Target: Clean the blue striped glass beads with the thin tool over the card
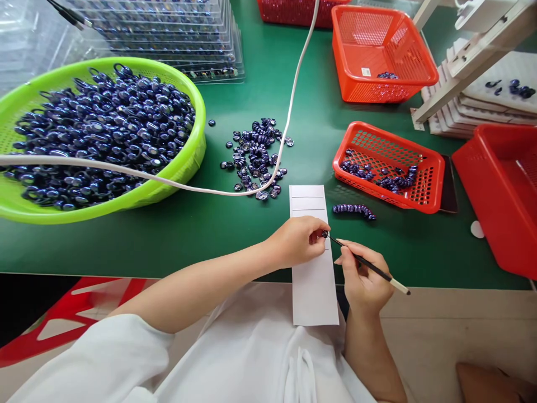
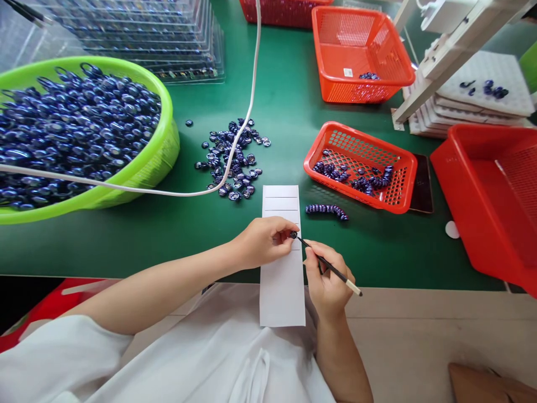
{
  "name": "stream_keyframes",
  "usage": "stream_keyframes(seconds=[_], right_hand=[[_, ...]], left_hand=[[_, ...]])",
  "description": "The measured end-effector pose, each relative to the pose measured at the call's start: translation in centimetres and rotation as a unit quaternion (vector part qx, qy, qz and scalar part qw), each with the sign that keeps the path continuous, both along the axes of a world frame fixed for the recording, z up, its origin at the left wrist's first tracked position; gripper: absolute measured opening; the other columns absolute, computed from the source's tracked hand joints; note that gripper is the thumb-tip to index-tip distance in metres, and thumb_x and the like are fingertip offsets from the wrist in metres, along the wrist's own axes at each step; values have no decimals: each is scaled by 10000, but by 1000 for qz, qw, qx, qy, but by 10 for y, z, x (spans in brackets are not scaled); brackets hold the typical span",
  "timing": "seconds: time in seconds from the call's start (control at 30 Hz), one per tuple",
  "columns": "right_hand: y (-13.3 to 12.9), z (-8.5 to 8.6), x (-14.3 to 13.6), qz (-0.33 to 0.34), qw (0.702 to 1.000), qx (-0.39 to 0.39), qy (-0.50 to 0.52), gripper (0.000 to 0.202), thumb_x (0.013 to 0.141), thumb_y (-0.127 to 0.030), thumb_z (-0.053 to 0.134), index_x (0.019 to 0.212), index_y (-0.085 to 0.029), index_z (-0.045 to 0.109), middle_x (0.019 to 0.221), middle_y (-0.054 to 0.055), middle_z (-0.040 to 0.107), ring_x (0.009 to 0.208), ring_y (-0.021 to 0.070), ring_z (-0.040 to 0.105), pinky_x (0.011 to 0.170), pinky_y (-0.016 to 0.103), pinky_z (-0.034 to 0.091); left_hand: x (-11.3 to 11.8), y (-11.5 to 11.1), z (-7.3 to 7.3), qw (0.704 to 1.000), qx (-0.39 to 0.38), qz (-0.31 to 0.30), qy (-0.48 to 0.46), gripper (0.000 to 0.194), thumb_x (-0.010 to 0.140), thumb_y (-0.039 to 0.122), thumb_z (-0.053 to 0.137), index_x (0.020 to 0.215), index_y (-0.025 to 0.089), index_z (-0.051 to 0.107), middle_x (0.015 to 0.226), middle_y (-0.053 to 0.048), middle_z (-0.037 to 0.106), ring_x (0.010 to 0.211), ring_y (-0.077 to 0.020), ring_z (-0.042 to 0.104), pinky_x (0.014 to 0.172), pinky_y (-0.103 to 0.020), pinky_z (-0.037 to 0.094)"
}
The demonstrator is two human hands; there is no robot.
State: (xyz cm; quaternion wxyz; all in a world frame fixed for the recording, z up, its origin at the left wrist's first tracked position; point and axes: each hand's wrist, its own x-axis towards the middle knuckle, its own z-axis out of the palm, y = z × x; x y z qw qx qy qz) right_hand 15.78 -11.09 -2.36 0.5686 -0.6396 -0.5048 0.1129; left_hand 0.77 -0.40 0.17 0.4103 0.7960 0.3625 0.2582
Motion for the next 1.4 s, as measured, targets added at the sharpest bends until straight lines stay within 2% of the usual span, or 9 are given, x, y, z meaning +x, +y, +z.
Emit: stream_keyframes(seconds=[0.23, 0.53, 0.67, 0.77, 0.9, 1.07, 1.17, 1.33, 1.4], right_hand=[[-1, 2, 0, -6, 999, -30, 24, 125, 854, -233, 730, 974, -215, 700, 960, 48, 769, 629, 147, 714, 539, 279, 583], [0, -1, 0, 7, 1000, 8, -20, 168, 833, -174, 742, 983, -235, 696, 974, 40, 775, 766, 189, 755, 655, 324, 630], [3, 3, -1, 19, 998, 31, 46, 158, 853, -174, 715, 996, -229, 677, 1004, 45, 767, 654, 154, 720, 553, 304, 612], [5, 7, -1, 21, 993, 42, 107, 134, 868, -178, 698, 989, -221, 660, 1010, 47, 754, 571, 125, 682, 529, 309, 607], [8, 10, 2, 28, 986, 49, 156, 111, 877, -191, 687, 980, -212, 650, 1011, 50, 737, 582, 131, 700, 505, 294, 593], [11, 12, 8, 29, 977, 47, 206, 79, 893, -206, 675, 969, -201, 656, 1042, 63, 725, 755, 187, 764, 564, 298, 626], [9, 12, 14, 25, 971, 33, 235, 85, 899, -227, 677, 974, -194, 652, 1048, 64, 728, 848, 218, 776, 708, 378, 668], [6, 12, 20, 28, 964, 23, 262, 110, 875, -217, 712, 962, -188, 652, 1053, 62, 737, 840, 213, 777, 752, 392, 669], [6, 11, 21, 31, 961, 24, 273, 125, 857, -207, 733, 953, -189, 655, 1042, 60, 743, 822, 203, 776, 751, 379, 667]], left_hand=[[0, -2, -3, 999, 40, -8, 26, 257, 750, 111, 592, 970, 145, 720, 746, -17, 709, 627, -123, 638, 633, -227, 528], [2, -2, 2, 999, 3, -13, 44, 252, 745, 113, 599, 961, 139, 726, 748, -19, 713, 626, -128, 640, 631, -231, 528], [0, 2, 5, 999, -11, -4, 35, 244, 744, 107, 602, 952, 139, 725, 737, -10, 711, 613, -120, 637, 618, -219, 527], [-11, 14, 11, 996, 40, 41, 65, 259, 785, 117, 585, 1008, 143, 714, 800, -33, 720, 670, -140, 650, 671, -244, 544], [-41, 37, 27, 956, 124, 148, 221, 316, 858, 131, 515, 1125, 126, 683, 974, -111, 716, 883, -239, 675, 814, -350, 557], [-60, 47, 42, 889, 139, 235, 368, 448, 907, 199, 507, 1330, 59, 551, 1095, -183, 673, 1033, -323, 650, 876, -414, 545], [-45, 39, 43, 901, 176, 194, 345, 494, 919, 203, 510, 1388, 47, 490, 1164, -194, 647, 1104, -325, 612, 916, -426, 533], [5, 29, 29, 945, 244, -29, 217, 396, 919, 211, 582, 1296, 94, 567, 1259, -173, 619, 1149, -300, 564, 974, -421, 508], [22, 32, 18, 949, 246, -72, 183, 364, 910, 211, 611, 1255, 97, 590, 1241, -164, 632, 1105, -298, 575, 956, -434, 508]])
